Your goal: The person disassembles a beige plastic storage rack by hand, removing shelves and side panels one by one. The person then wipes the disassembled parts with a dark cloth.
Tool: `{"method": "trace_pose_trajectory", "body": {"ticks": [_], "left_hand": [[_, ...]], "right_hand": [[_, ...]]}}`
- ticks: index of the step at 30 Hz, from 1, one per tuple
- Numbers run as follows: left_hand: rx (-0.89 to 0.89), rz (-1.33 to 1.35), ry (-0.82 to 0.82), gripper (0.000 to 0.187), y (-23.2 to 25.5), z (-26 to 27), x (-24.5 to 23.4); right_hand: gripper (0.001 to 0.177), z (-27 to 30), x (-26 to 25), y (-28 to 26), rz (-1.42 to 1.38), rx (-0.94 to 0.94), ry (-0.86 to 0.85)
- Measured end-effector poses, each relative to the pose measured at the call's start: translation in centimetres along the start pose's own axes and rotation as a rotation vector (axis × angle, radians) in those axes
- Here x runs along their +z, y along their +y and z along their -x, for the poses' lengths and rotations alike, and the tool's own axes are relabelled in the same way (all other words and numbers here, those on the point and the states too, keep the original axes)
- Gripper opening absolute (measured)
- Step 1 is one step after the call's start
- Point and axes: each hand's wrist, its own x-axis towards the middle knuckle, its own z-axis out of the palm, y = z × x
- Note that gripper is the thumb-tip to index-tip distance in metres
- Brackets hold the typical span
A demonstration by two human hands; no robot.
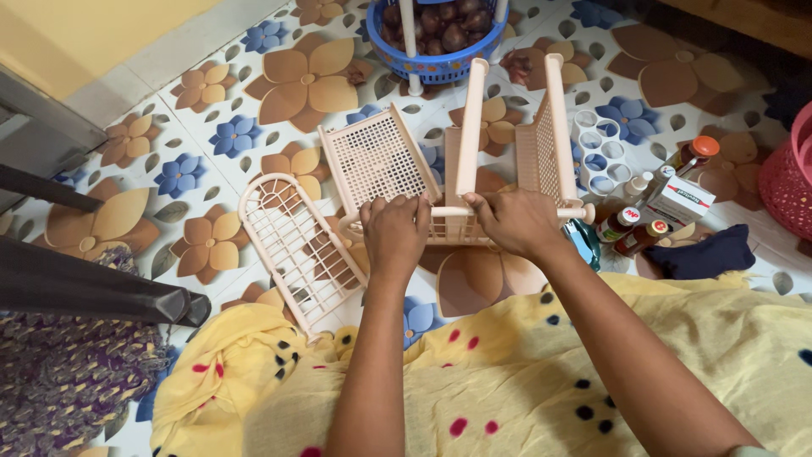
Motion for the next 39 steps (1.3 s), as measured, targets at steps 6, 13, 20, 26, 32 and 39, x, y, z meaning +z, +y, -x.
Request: {"method": "trace_pose_trajectory", "body": {"ticks": [6, 13, 20, 26, 32, 39], "left_hand": [[0.023, -0.007, 0.033, 0.038, -0.1, -0.3, -0.1], [-0.068, -0.021, -0.124, 0.040, 1.0, 2.1, 1.2], [-0.067, 0.012, -0.150, 0.037, -1.5, 2.0, 2.2], [-0.038, -0.001, -0.139, 0.037, -1.2, 1.5, 2.6], [-0.023, 0.084, -0.154, 0.034, -0.4, 0.3, -0.1], [0.105, 0.055, -0.088, 0.024, 0.9, -0.4, -3.4]], "right_hand": [[0.055, -0.3, 0.3, 0.1, -0.005, 0.032, -0.043], [0.061, -2.3, 3.9, 3.0, -0.046, 0.207, -0.015], [0.041, -0.2, 7.4, 2.7, -0.140, 0.117, 0.008], [0.036, -0.9, 5.6, 3.4, -0.158, -0.014, 0.040], [0.037, -0.4, 1.9, 2.6, -0.175, -0.125, 0.048], [0.034, 1.0, -2.3, 1.3, -0.061, -0.409, 0.423]]}}
